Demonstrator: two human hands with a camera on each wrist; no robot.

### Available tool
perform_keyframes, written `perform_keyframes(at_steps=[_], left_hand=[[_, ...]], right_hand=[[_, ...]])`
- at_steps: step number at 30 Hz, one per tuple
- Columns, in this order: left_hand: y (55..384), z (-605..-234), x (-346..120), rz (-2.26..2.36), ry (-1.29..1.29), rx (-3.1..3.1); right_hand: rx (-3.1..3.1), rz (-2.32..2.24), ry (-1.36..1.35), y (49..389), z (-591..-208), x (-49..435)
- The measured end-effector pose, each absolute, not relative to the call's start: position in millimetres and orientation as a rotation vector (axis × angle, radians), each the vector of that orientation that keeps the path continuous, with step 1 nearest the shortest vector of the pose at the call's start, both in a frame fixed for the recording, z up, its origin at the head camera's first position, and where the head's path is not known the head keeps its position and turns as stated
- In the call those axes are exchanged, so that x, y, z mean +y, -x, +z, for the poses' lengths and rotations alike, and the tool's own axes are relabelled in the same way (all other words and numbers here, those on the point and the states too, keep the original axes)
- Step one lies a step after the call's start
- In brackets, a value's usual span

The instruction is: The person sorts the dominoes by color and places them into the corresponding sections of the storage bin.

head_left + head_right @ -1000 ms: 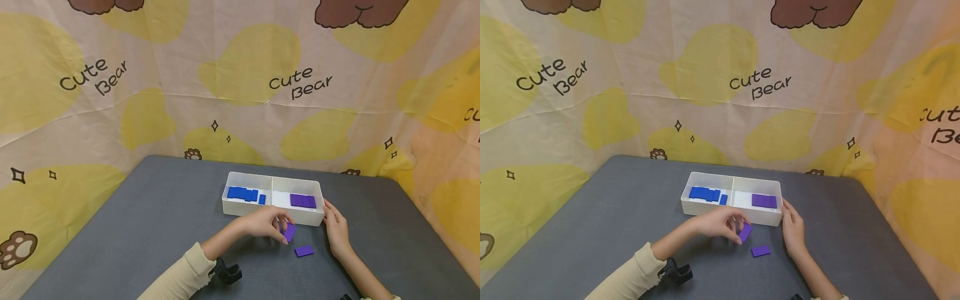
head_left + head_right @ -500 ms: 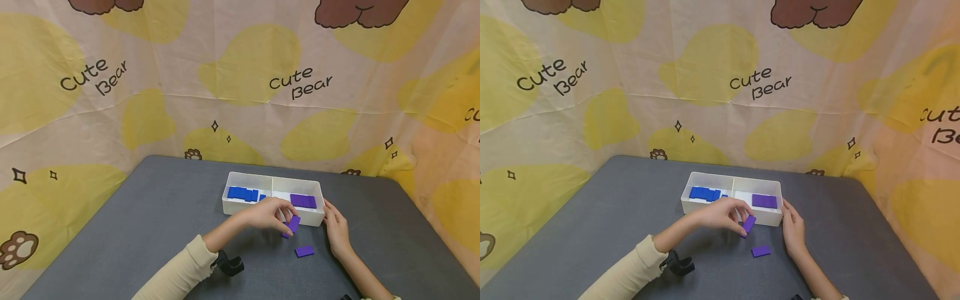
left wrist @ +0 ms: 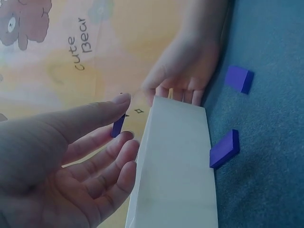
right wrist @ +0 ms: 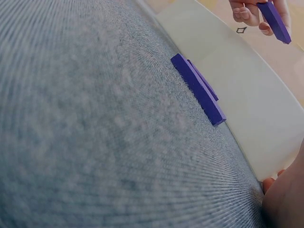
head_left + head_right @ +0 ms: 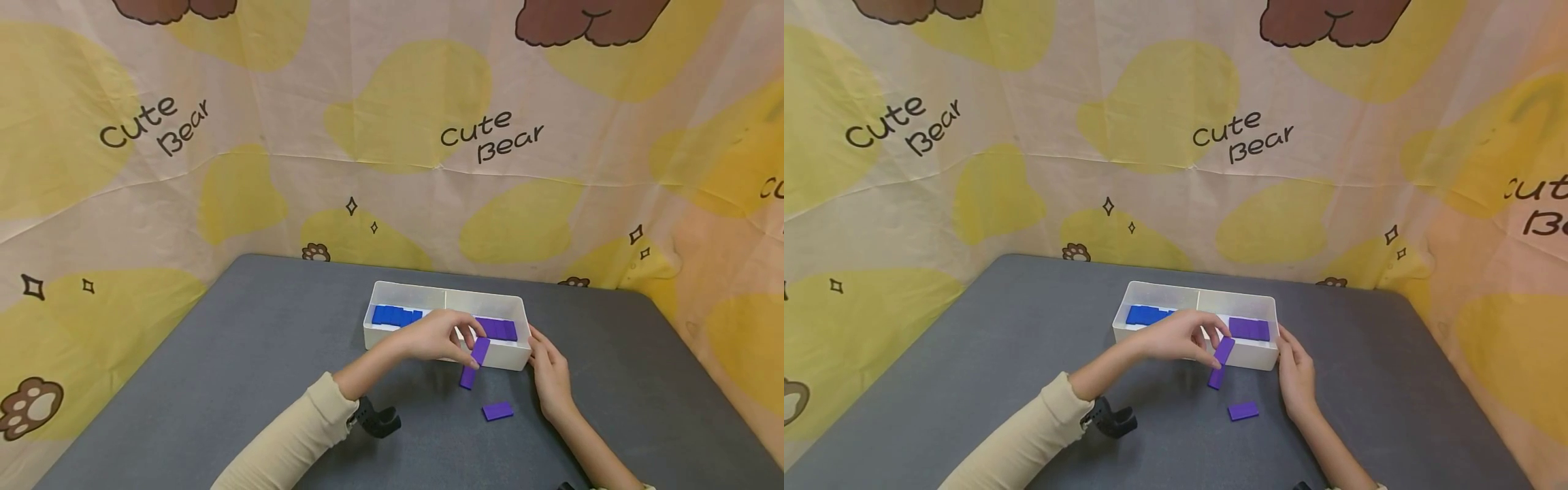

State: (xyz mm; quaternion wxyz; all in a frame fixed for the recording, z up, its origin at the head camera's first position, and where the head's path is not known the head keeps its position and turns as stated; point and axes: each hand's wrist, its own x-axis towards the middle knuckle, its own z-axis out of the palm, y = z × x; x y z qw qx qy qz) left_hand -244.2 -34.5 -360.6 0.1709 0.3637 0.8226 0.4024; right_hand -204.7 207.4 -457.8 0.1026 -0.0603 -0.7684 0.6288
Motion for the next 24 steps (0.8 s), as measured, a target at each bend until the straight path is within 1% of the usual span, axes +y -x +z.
perform_keyframes(at_steps=[24], left_hand=[[274, -361, -30, 1.14, -0.993, 2.487]], right_hand=[[-2.287, 1.838, 0.183, 204, -458, 206]])
